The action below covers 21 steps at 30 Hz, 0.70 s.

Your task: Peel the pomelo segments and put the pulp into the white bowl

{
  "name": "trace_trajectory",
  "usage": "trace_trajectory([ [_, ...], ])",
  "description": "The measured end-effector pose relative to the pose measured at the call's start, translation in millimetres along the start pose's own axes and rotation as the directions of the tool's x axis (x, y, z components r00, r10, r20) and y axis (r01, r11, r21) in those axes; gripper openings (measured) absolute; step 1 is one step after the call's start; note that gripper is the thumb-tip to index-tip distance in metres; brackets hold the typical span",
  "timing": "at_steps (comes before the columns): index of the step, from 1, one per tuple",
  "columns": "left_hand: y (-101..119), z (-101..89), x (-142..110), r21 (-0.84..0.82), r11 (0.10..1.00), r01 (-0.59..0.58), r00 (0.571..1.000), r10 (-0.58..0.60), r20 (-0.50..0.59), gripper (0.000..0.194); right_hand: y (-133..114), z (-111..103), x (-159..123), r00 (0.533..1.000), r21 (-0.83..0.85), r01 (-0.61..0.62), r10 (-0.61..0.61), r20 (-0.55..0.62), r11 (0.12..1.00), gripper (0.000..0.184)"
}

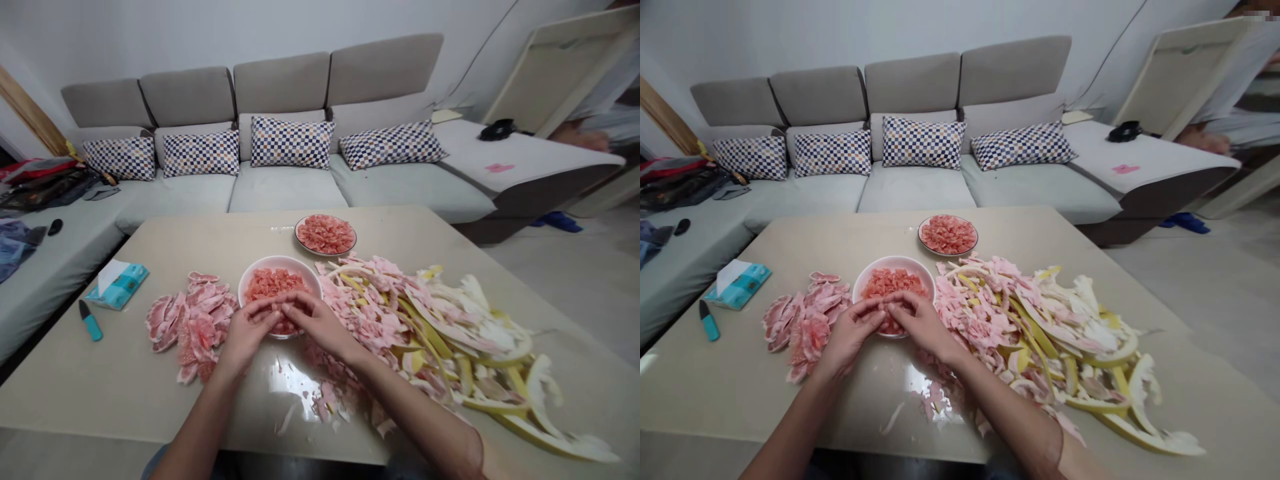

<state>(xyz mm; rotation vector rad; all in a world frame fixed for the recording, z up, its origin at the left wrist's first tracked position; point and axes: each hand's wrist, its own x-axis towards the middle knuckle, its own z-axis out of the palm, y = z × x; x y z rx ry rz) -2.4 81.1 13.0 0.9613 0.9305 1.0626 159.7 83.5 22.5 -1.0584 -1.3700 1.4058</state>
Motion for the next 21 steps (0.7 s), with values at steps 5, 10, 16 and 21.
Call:
trace_trajectory([
  [5, -5.3, 0.2, 4.7, 0.127, 0.978, -0.166, 0.982, 0.175, -0.066, 0.026, 4.9, 0.5, 2.4, 1.0, 0.001, 0.019, -0.019, -0.018, 1.0, 0.029],
  [10, -7.2, -1.9, 5.6, 0.147, 0.977, -0.153, 0.986, 0.161, -0.039, 0.024, 5.5, -1.7, 1.6, 1.0, -0.023, 0.008, -0.007, 0.019, 1.0, 0.032],
  [16, -3.4, -6.7, 3.1, 0.053, 0.998, -0.023, 1.0, 0.023, 0.002, 0.027, -0.3, -6.3, 0.7, 0.992, 0.054, -0.069, 0.063, 0.107, 0.996, 0.038],
  [21, -2.1, -5.7, 2.8, 0.011, 1.0, -0.014, 1.0, 0.014, -0.004, 0.028, 2.0, -5.6, 1.5, 0.989, 0.095, -0.077, 0.064, 0.133, 0.992, 0.039],
])
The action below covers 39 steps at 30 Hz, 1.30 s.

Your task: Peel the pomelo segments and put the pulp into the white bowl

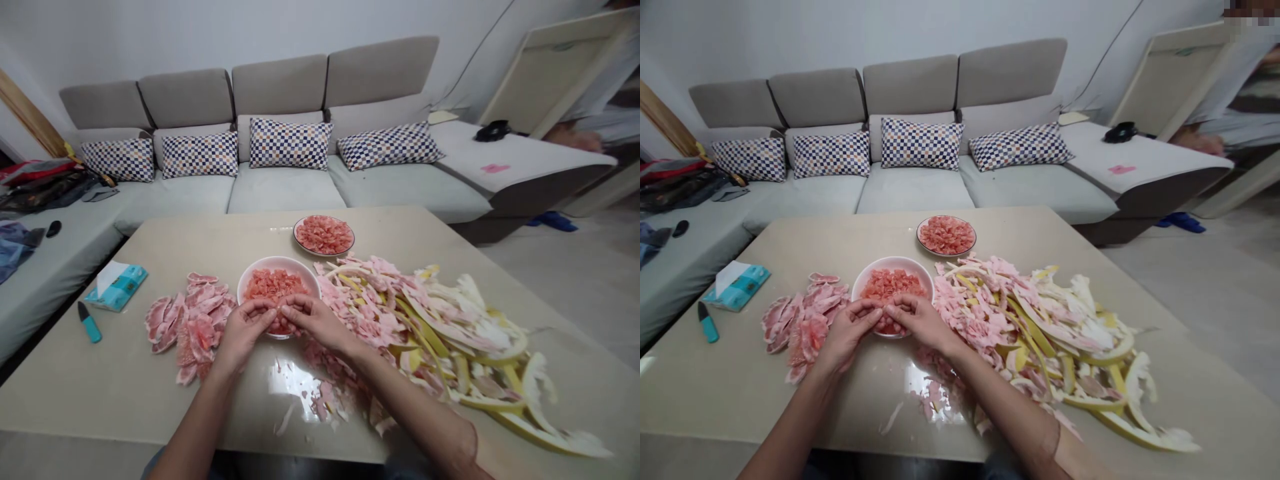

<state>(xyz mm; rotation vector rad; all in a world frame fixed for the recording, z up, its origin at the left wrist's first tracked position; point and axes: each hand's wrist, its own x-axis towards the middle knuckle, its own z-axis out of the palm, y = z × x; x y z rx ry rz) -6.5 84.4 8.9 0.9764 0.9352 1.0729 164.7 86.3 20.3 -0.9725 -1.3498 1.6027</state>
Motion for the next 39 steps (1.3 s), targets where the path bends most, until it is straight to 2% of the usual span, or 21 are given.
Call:
trace_trajectory([
  [3, 1, 1.5, -1, 0.028, 1.0, -0.009, 1.0, 0.01, -0.012, 0.027, 1, 1, 0, 1.0, 0.019, 0.004, -0.003, -0.02, 1.0, 0.038],
  [7, 2, 2.4, -1, 0.051, 0.999, 0.006, 1.0, -0.007, 0.026, 0.031, 2, 2, 1, 0.999, 0.023, 0.006, -0.005, -0.052, 1.0, 0.036],
  [14, 2, 1.3, 0, 0.062, 0.998, -0.022, 1.0, 0.021, 0.015, 0.026, 2, 0, 1, 1.0, -0.011, -0.01, 0.01, 0.013, 1.0, 0.038],
  [20, 0, -1.1, 2, 0.053, 0.998, -0.026, 1.0, 0.027, -0.007, 0.027, 6, -1, 3, 1.0, 0.01, 0.002, -0.002, 0.011, 1.0, 0.031],
  [23, -3, -2.2, 6, 0.05, 0.998, -0.03, 0.997, 0.033, -0.066, 0.027, 5, -3, 2, 0.998, -0.093, 0.001, -0.007, -0.06, 0.996, 0.027],
  [27, -4, -1.6, 14, 0.025, 0.999, -0.039, 0.991, 0.042, -0.129, 0.026, -5, -9, 0, 0.96, -0.382, 0.072, -0.168, -0.225, 0.921, 0.023],
  [30, -2, -0.5, 15, 0.067, 0.995, -0.076, 0.995, 0.08, -0.061, 0.026, -11, -13, -1, 0.938, -0.477, 0.132, -0.266, -0.224, 0.869, 0.022],
  [33, 3, -1.0, 13, 0.121, 0.983, -0.141, 0.989, 0.146, -0.035, 0.025, -13, -15, -2, 0.938, -0.533, 0.166, -0.299, -0.174, 0.83, 0.02],
  [37, 11, -5.4, 12, 0.083, 0.986, -0.141, 0.969, 0.155, -0.19, 0.024, -8, -15, -2, 0.943, -0.565, 0.139, -0.284, -0.176, 0.813, 0.02],
  [39, 15, -8.5, 11, 0.067, 0.989, -0.135, 0.954, 0.148, -0.262, 0.025, -6, -15, -2, 0.93, -0.593, 0.128, -0.303, -0.207, 0.795, 0.021],
])
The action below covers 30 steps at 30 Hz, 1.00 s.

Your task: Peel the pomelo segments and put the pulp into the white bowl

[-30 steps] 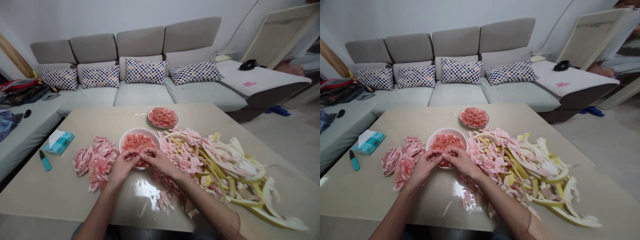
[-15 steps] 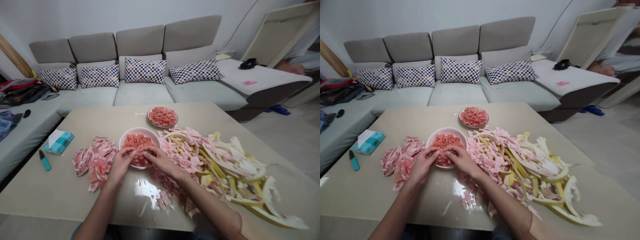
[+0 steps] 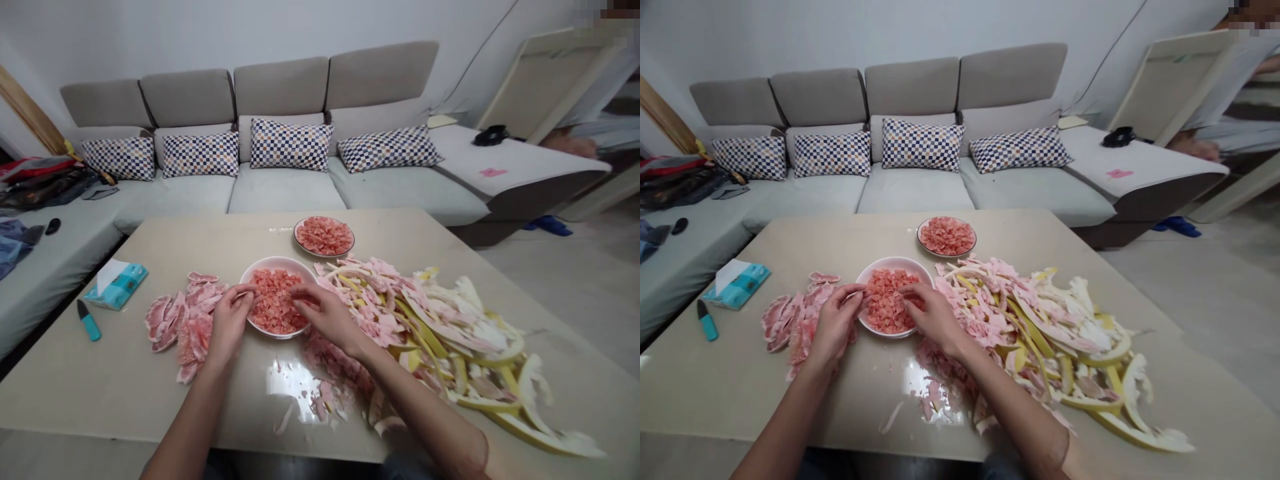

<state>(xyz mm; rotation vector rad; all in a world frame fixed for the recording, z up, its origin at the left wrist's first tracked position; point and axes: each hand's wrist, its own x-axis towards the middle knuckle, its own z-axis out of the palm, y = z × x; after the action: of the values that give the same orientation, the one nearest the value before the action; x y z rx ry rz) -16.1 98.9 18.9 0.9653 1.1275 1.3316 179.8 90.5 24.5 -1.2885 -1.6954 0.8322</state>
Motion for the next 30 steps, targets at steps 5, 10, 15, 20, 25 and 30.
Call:
trace_trajectory([
  [5, 3, -6.7, 0, 0.085, 0.995, -0.043, 0.999, 0.042, 0.013, 0.025, 2, 0, -1, 0.999, -0.205, 0.034, -0.035, 0.001, 0.978, 0.023],
  [10, 1, -10.2, -9, 0.428, 0.856, -0.29, 0.955, 0.288, 0.069, 0.022, 4, 2, -6, 0.968, -0.362, 0.243, -0.247, 0.036, 0.9, 0.041],
  [15, -2, 4.0, -51, 0.444, 0.598, -0.667, 0.744, 0.558, 0.367, 0.045, -1, 6, -15, 0.996, -0.341, 0.09, -0.094, 0.006, 0.936, 0.032],
  [20, -13, 34.0, -99, 0.271, 0.059, -0.961, 0.223, 0.746, 0.628, 0.012, -9, 15, -21, 0.989, -0.284, 0.146, -0.135, 0.058, 0.948, 0.031],
  [25, -28, 42.7, -115, 0.22, 0.105, -0.97, 0.205, 0.842, 0.499, 0.006, -28, 65, -22, 0.945, -0.21, 0.183, -0.114, 0.305, 0.96, 0.026],
  [30, -9, 28.3, -116, 0.259, 0.274, -0.926, 0.354, 0.867, 0.351, 0.015, -49, 139, -21, 0.871, -0.339, 0.228, -0.036, 0.49, 0.913, 0.029],
])
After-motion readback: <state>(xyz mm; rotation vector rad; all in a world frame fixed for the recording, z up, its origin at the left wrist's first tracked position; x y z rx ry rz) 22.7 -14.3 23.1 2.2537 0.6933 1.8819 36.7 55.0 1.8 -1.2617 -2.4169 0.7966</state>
